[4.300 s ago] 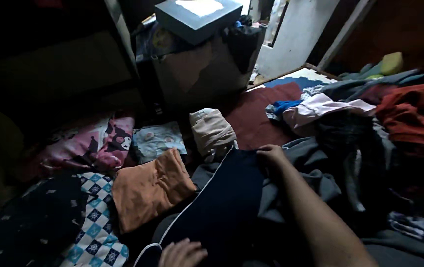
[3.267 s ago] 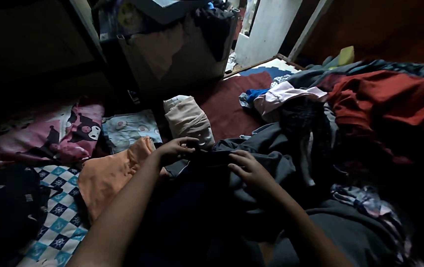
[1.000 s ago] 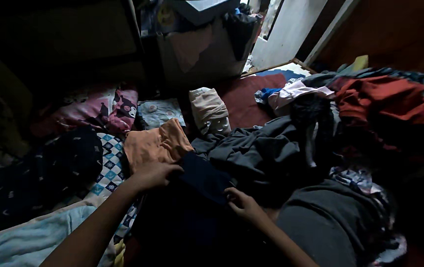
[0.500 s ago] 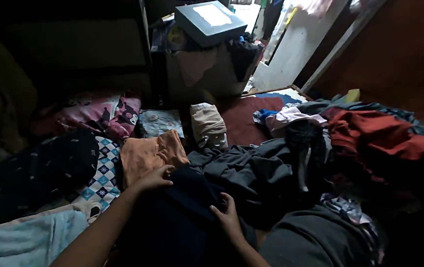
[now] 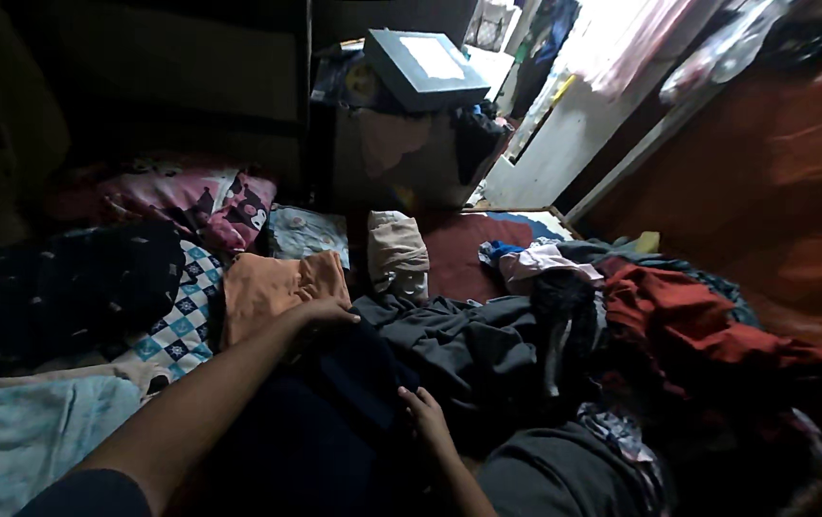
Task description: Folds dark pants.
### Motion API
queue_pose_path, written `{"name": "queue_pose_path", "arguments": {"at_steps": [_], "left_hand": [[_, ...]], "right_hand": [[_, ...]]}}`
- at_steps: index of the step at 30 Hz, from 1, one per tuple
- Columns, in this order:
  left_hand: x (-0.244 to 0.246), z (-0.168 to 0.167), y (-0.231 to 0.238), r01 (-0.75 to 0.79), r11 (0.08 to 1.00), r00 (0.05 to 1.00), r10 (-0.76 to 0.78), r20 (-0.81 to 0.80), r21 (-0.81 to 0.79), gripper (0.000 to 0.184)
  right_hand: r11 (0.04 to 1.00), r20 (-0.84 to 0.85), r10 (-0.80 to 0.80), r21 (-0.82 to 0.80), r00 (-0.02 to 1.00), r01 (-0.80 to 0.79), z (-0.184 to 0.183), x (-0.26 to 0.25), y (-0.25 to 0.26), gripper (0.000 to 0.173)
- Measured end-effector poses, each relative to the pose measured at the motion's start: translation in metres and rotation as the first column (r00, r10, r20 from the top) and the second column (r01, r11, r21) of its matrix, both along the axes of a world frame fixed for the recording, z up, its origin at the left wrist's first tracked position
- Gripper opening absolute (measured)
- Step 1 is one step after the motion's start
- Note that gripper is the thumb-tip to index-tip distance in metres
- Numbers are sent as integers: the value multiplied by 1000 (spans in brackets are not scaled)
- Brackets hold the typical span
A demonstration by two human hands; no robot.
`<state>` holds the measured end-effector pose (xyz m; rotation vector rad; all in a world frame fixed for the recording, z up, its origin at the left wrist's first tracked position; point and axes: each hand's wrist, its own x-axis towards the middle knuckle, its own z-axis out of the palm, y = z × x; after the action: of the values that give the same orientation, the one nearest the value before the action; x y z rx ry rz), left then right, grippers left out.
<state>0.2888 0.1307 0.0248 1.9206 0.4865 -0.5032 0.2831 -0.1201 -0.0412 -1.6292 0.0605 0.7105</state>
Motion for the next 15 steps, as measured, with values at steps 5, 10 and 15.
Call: {"name": "queue_pose_path", "arguments": {"at_steps": [5,10,15], "left_hand": [[5,1,-6,-137,988,990,133,52,74,43],[6,-15,0,-150,989,985,150,82,-11,36],[-2,-21,6,-92,970,988,116,97,-227,34]], "right_hand": [[990,-27,-131,39,991,132,4,13,4,35],[996,-45,-65,56,997,68,-2,14,6,37],[999,-73,14,37,997,-11,-11,9,8,17]]}}
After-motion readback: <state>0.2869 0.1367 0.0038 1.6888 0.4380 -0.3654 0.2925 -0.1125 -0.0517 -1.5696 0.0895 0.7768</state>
